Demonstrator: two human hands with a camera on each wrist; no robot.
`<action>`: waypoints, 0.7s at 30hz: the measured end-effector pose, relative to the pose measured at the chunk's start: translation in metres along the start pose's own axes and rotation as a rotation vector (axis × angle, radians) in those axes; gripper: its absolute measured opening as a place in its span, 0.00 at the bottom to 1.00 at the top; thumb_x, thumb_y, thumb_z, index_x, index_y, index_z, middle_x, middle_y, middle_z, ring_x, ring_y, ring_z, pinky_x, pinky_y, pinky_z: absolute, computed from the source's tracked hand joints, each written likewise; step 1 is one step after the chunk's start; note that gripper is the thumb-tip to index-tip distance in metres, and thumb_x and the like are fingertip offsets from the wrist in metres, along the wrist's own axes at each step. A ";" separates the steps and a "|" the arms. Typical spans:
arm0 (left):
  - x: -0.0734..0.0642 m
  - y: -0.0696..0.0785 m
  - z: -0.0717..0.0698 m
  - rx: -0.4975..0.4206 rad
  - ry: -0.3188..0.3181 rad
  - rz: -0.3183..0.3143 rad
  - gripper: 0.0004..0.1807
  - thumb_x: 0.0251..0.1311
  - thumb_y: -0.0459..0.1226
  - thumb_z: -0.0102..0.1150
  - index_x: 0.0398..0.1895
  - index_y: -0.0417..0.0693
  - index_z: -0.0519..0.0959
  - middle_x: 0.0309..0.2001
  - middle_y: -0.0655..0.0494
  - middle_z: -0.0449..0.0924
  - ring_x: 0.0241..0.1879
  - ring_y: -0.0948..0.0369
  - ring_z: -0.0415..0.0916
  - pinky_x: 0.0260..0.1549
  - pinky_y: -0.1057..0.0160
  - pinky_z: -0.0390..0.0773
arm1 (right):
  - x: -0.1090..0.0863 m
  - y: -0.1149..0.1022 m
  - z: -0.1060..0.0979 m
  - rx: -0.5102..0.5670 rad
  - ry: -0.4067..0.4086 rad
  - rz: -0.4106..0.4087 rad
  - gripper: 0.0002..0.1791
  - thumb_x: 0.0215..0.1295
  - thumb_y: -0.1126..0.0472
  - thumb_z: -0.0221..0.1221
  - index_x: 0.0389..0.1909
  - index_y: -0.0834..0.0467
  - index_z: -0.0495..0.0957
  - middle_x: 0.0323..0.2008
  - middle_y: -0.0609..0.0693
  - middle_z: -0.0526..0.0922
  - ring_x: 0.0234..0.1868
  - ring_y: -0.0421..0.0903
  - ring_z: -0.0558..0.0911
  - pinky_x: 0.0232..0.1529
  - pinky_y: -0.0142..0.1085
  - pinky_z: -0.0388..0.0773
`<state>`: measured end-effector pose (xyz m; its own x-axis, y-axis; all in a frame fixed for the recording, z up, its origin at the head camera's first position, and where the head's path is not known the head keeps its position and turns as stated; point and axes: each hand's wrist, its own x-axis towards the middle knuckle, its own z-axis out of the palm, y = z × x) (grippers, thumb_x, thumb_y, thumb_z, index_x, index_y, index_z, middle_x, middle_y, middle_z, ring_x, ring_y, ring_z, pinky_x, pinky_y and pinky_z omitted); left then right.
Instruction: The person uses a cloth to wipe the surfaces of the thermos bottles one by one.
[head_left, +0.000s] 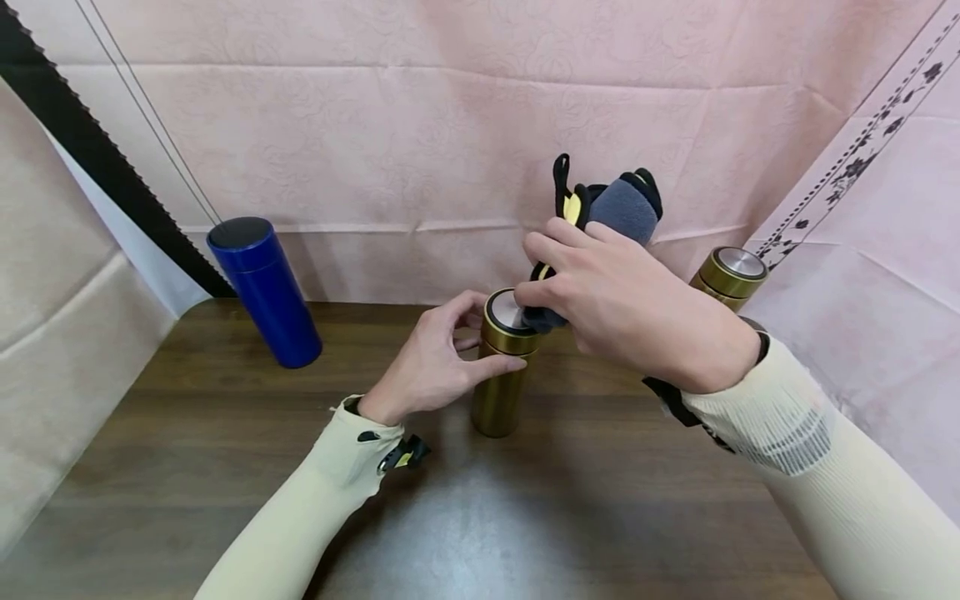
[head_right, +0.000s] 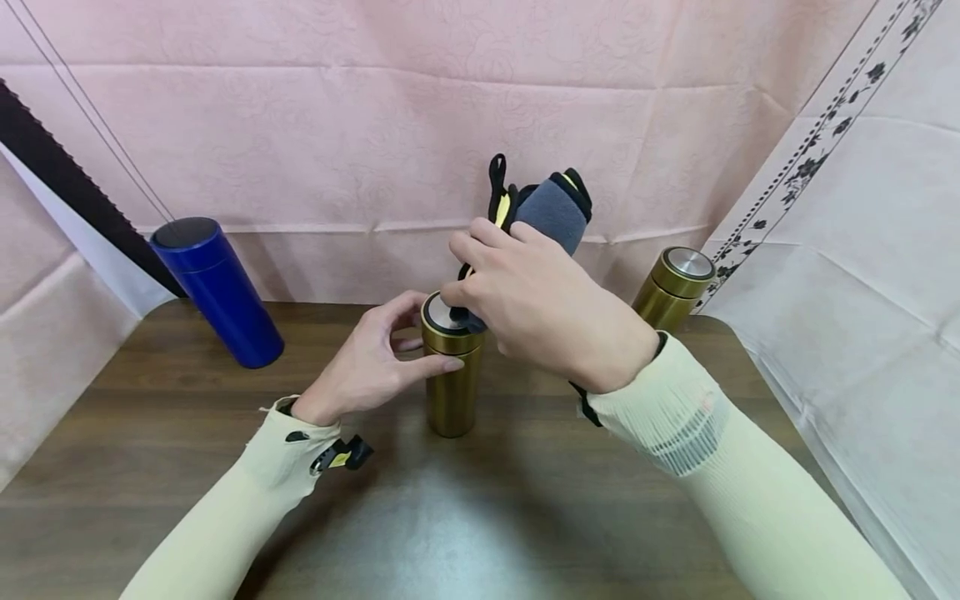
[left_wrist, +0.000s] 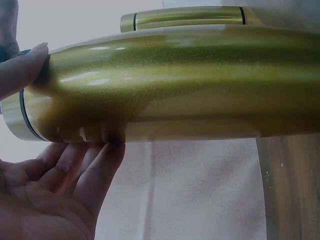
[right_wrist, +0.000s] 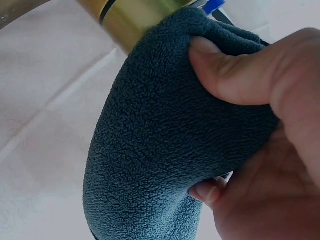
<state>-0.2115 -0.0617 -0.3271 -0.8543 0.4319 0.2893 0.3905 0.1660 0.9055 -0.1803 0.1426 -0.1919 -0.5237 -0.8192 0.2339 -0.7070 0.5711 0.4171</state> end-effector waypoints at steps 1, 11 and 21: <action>0.000 0.000 0.000 -0.002 -0.001 0.006 0.27 0.51 0.43 0.80 0.52 0.57 0.77 0.50 0.62 0.82 0.51 0.64 0.85 0.55 0.63 0.85 | 0.000 -0.001 0.000 0.003 0.002 -0.002 0.23 0.41 0.78 0.64 0.35 0.48 0.85 0.36 0.53 0.73 0.46 0.55 0.73 0.37 0.41 0.72; 0.000 0.000 0.000 0.043 0.001 0.028 0.27 0.51 0.43 0.80 0.52 0.57 0.77 0.49 0.62 0.83 0.49 0.65 0.85 0.52 0.65 0.85 | 0.010 -0.009 -0.003 0.030 0.008 -0.049 0.27 0.44 0.78 0.62 0.40 0.45 0.86 0.36 0.51 0.72 0.46 0.53 0.72 0.41 0.42 0.72; -0.001 0.000 -0.001 0.088 -0.004 0.057 0.33 0.52 0.44 0.79 0.62 0.58 0.74 0.53 0.61 0.83 0.52 0.64 0.85 0.54 0.64 0.85 | 0.030 -0.009 -0.003 0.102 -0.025 -0.011 0.24 0.55 0.77 0.56 0.39 0.46 0.87 0.37 0.51 0.74 0.46 0.52 0.73 0.44 0.41 0.75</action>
<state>-0.2113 -0.0629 -0.3271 -0.8282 0.4468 0.3384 0.4675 0.2177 0.8568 -0.1882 0.1131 -0.1862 -0.5260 -0.8248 0.2075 -0.7572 0.5652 0.3274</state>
